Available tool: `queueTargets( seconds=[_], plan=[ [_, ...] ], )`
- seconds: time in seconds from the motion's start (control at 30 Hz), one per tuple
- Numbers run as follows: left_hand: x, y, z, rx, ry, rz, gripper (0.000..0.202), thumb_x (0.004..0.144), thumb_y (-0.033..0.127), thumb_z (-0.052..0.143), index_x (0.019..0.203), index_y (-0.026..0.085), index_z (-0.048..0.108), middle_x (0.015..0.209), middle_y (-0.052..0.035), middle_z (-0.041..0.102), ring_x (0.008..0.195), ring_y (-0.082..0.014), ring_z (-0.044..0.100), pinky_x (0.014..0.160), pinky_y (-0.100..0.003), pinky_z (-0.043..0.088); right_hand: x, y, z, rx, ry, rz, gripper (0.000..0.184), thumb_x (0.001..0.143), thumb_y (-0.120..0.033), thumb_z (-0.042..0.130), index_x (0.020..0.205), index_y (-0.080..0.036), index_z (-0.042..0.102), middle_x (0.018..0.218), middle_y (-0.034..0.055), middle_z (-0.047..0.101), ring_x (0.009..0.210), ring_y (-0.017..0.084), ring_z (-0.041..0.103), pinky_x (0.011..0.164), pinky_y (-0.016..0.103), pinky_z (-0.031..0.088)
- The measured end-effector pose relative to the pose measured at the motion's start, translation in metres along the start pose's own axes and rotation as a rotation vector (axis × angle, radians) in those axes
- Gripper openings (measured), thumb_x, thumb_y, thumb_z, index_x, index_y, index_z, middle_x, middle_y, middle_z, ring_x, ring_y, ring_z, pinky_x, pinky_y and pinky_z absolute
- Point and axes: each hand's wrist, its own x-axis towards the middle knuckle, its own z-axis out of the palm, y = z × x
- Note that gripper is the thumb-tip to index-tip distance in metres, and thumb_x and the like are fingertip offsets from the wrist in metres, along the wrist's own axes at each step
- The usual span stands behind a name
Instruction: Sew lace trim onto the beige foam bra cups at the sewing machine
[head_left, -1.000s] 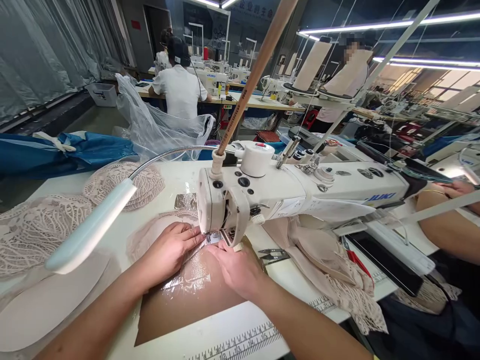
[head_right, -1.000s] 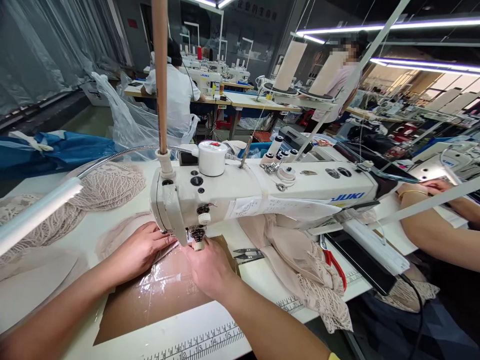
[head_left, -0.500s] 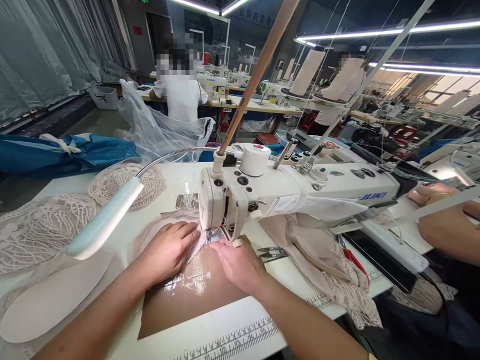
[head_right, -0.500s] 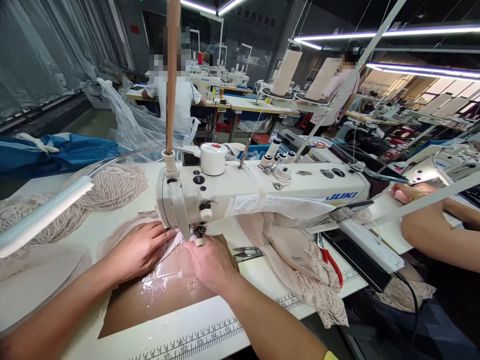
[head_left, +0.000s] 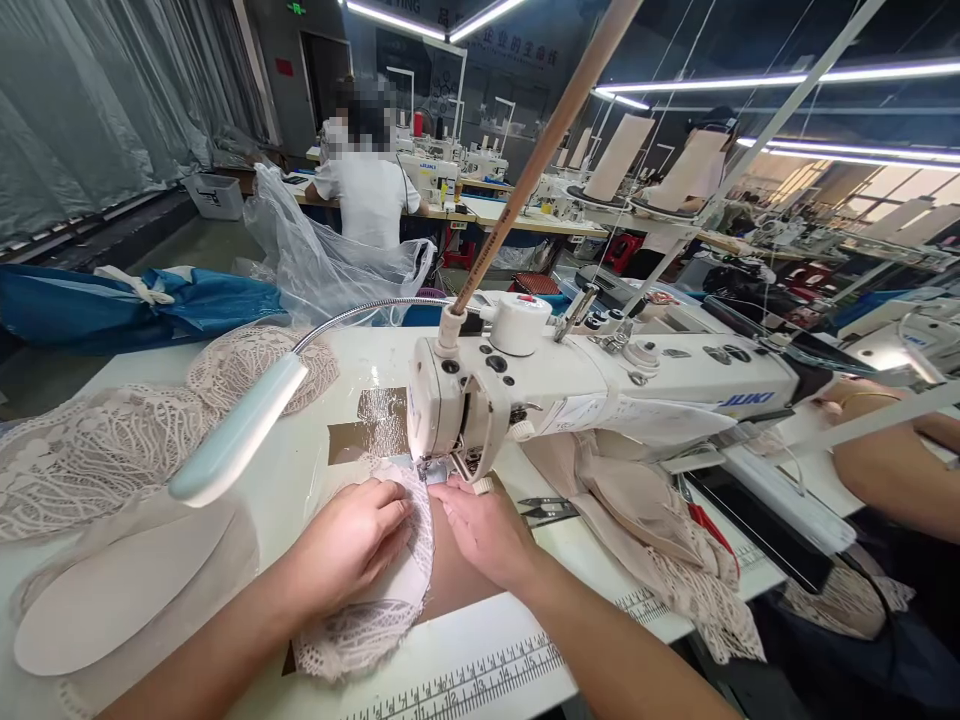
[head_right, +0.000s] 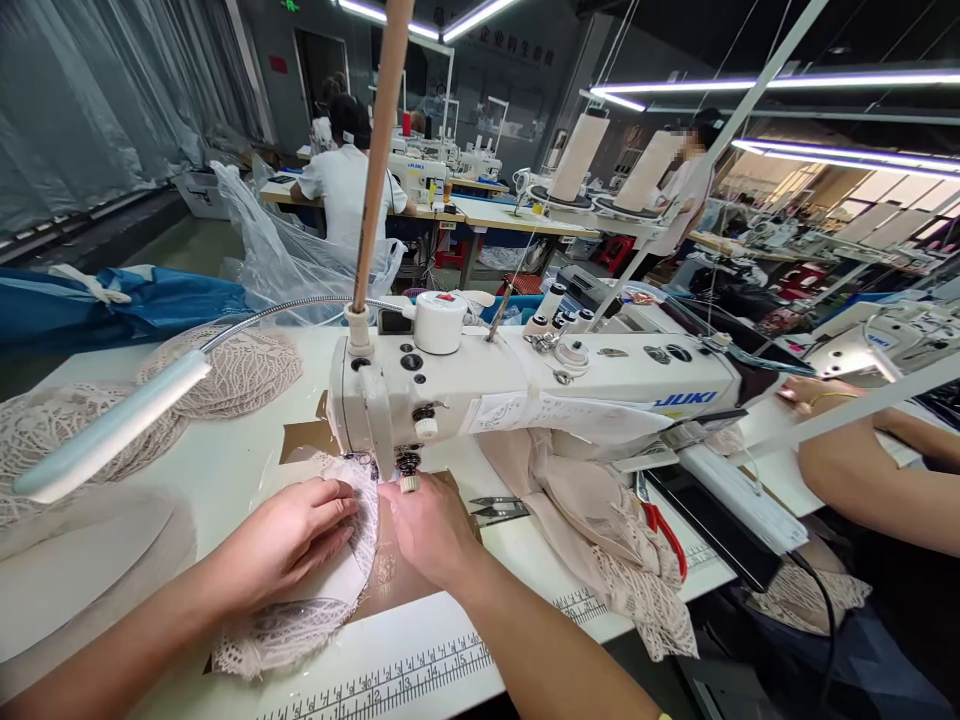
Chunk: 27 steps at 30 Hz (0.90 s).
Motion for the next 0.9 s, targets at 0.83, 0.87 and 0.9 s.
queueTargets(
  seconds=[0.83,0.87,0.9],
  plan=[
    [0.007,-0.011,0.009,0.185,0.007,0.093,0.047,0.083,0.007,0.047,0.128,0.013,0.057,0.132,-0.0101,0.059,0.100,-0.0277,0.054,0.084,-0.045,0.047,0.002,-0.010,0.005,-0.234,-0.054,-0.003,0.032,0.091,-0.012,0.044,0.114,-0.017,0.064,0.090,0.0053,0.065,0.074,0.017,0.054,0.061,0.028,0.036],
    [0.007,-0.011,0.008,0.179,0.014,0.098,0.047,0.083,0.007,0.047,0.128,0.013,0.058,0.131,-0.0102,0.060,0.102,-0.0277,0.054,0.085,-0.045,0.047,0.002,-0.010,0.005,-0.235,-0.054,0.001,0.031,0.091,-0.012,0.044,0.114,-0.017,0.064,0.089,0.0053,0.065,0.073,0.017,0.055,0.062,0.028,0.037],
    [0.007,-0.011,0.008,0.176,0.021,0.102,0.046,0.083,0.007,0.047,0.127,0.013,0.058,0.131,-0.0103,0.060,0.103,-0.0277,0.054,0.086,-0.045,0.047,0.003,-0.011,0.005,-0.237,-0.055,0.006,0.031,0.092,-0.012,0.044,0.115,-0.017,0.064,0.089,0.0053,0.065,0.073,0.017,0.055,0.062,0.028,0.037]
  ],
)
